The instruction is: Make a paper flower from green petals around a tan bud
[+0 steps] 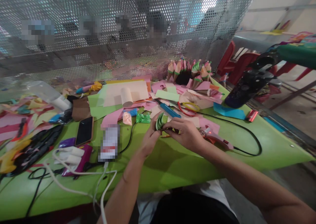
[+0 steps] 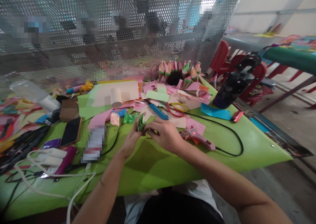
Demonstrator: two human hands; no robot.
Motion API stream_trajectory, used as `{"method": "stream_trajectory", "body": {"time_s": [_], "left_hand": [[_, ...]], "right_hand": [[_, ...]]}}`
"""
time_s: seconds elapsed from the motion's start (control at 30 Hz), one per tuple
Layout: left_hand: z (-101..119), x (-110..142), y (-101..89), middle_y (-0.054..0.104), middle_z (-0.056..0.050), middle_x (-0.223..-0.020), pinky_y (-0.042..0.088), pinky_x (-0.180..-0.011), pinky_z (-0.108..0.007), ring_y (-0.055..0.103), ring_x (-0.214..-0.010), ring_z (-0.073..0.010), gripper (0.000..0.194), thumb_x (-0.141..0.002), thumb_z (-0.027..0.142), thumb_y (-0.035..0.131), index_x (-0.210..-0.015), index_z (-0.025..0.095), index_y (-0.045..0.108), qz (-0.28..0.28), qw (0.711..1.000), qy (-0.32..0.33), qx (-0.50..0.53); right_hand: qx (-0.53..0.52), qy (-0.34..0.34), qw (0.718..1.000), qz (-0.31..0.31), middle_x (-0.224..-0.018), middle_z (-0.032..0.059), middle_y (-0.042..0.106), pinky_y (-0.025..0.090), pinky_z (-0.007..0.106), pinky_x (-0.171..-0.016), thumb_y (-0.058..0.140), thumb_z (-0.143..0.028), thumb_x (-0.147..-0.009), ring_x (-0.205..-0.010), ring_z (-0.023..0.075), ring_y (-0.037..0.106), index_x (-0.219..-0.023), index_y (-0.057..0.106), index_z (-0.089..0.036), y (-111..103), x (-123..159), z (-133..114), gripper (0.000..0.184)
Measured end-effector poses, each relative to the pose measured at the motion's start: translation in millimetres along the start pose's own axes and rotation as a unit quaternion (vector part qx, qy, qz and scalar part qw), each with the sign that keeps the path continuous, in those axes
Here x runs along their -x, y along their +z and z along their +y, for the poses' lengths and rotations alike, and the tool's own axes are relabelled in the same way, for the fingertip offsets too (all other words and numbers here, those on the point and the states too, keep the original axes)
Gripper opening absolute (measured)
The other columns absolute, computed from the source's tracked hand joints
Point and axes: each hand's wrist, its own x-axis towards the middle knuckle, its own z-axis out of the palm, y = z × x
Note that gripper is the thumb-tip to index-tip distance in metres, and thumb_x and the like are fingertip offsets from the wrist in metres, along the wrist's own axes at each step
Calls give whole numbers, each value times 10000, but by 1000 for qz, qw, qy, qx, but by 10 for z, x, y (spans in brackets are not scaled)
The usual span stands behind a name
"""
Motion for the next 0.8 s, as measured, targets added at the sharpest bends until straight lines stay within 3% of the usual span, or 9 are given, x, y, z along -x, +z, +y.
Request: {"method": "stream_trajectory", "body": {"time_s": [0.2, 0.47, 0.7, 0.8], "left_hand": [[25, 2, 11, 406, -34, -1550, 362, -1117, -416, 390, -1363, -292, 706, -793, 191, 509, -1487, 256, 398, 2, 1000, -13, -21], [57, 10, 9, 435, -15, -1528, 369, -1110, -398, 404, -1350, -287, 700, -781, 205, 499, -1474, 258, 416, 0, 1000, -23, -21], [40, 6, -6, 618, -33, -1254, 342, -1112, -395, 462, -1249, -268, 719, -755, 208, 507, -1469, 236, 428, 4, 999, -38, -20], [49, 0, 2, 627, -40, -1240, 328, -1113, -396, 486, -1189, -259, 707, -753, 215, 501, -1457, 242, 448, -5, 999, -33, -8]], "right_hand": [[20, -15, 1000, -5, -847, 53, 711, 498, 252, -672, 616, -142, -898, -762, 169, 673, -904, 724, -211, 6, -1, 17, 128], [44, -32, 998, -36, -839, 54, 706, 474, 246, -652, 603, -114, -891, -751, 168, 666, -894, 709, -196, -13, -9, 47, 134], [53, -56, 996, -52, -848, 59, 693, 465, 246, -641, 578, -116, -903, -734, 167, 656, -908, 702, -196, -46, -24, 87, 148], [56, -63, 995, -55, -841, 56, 687, 462, 246, -638, 572, -114, -904, -726, 165, 650, -907, 697, -195, -52, -27, 94, 149]]}}
